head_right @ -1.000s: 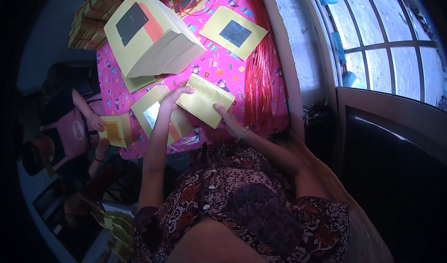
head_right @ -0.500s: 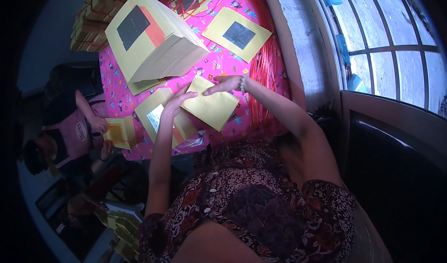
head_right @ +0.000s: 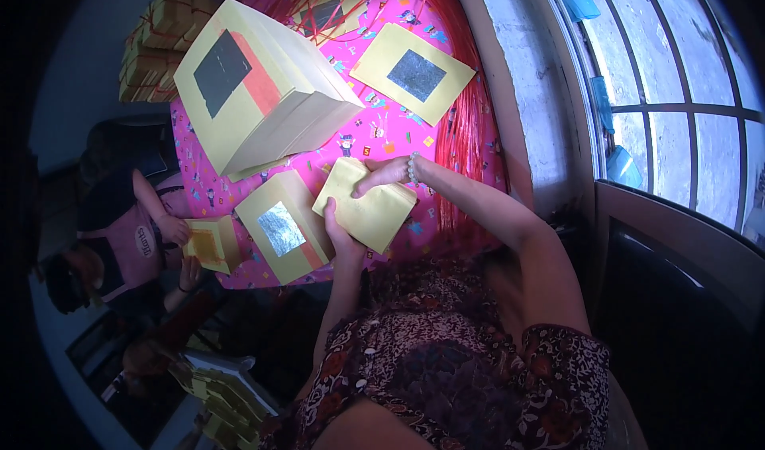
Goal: Packaging and tying stacks of paper products into bundles.
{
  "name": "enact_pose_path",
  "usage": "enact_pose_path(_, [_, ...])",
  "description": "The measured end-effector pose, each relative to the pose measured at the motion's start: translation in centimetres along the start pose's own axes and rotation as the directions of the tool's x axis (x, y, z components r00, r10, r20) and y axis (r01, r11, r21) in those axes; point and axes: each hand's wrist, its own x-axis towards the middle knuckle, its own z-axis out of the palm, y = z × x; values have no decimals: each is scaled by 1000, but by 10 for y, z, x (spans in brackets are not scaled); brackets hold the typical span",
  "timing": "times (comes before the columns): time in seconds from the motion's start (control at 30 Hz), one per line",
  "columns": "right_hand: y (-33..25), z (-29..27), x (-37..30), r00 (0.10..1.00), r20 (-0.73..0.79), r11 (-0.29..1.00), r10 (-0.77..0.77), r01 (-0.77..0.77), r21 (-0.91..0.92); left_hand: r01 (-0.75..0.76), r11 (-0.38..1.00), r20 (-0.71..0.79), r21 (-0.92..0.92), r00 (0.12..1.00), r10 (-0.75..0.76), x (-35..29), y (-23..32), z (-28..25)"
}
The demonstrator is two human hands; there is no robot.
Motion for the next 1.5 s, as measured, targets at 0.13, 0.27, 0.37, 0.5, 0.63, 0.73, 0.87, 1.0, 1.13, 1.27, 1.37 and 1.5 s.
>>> enact_pose_path(0.13, [-5, -8, 0, 999, 41, 999, 1, 1, -38, 23, 1000, -5, -17, 1000, -23, 6, -1, 1])
enact_pose_path(0.27, [-5, -11, 2, 997, 16, 993, 71, -69, -98, 33, 999, -41, -8, 999, -34, 5, 0, 7])
enact_pose_path(0.37, [-5, -14, 3, 992, 70, 991, 101, -94, -95, 37, 999, -46, -10, 998, -38, 3, 2, 14])
enact_pose_path(0.5, [-1, -10, 5, 996, 13, 992, 87, -86, -94, 37, 999, -61, 11, 997, -37, 1, 4, 12])
enact_pose_path(0.63, [2, -10, 5, 998, -53, 973, 46, -57, -226, 63, 998, -62, 7, 996, -62, 0, 0, 7])
enact_pose_path(0.73, [3, -11, 7, 996, 10, 977, 86, -83, -194, 63, 998, -57, -1, 996, -63, 3, -5, 3])
enact_pose_path(0.87, [2, -21, 13, 987, 113, 991, 113, -103, -87, 50, 997, -27, -52, 998, -52, 10, -4, 5])
enact_pose_path(1.0, [7, -20, 9, 996, 83, 999, 32, -32, 7, 33, 999, -45, -42, 998, -35, 13, -4, 7])
enact_pose_path(1.13, [-1, -14, -29, 995, 82, 995, 50, -57, 81, 30, 1000, -65, 3, 997, -30, 6, -6, 7])
enact_pose_path(1.27, [17, 1, -35, 999, 34, 966, 35, -42, 256, 61, 997, -23, -56, 998, -63, -4, -8, 3])
enact_pose_path(1.37, [23, 5, -25, 993, 58, 959, 103, -115, 258, 47, 996, -5, -73, 999, -48, -6, -8, 1])
enact_pose_path(1.5, [24, 5, -25, 994, 66, 954, 92, -107, 281, 30, 998, -22, -63, 999, -31, -6, -9, 2])
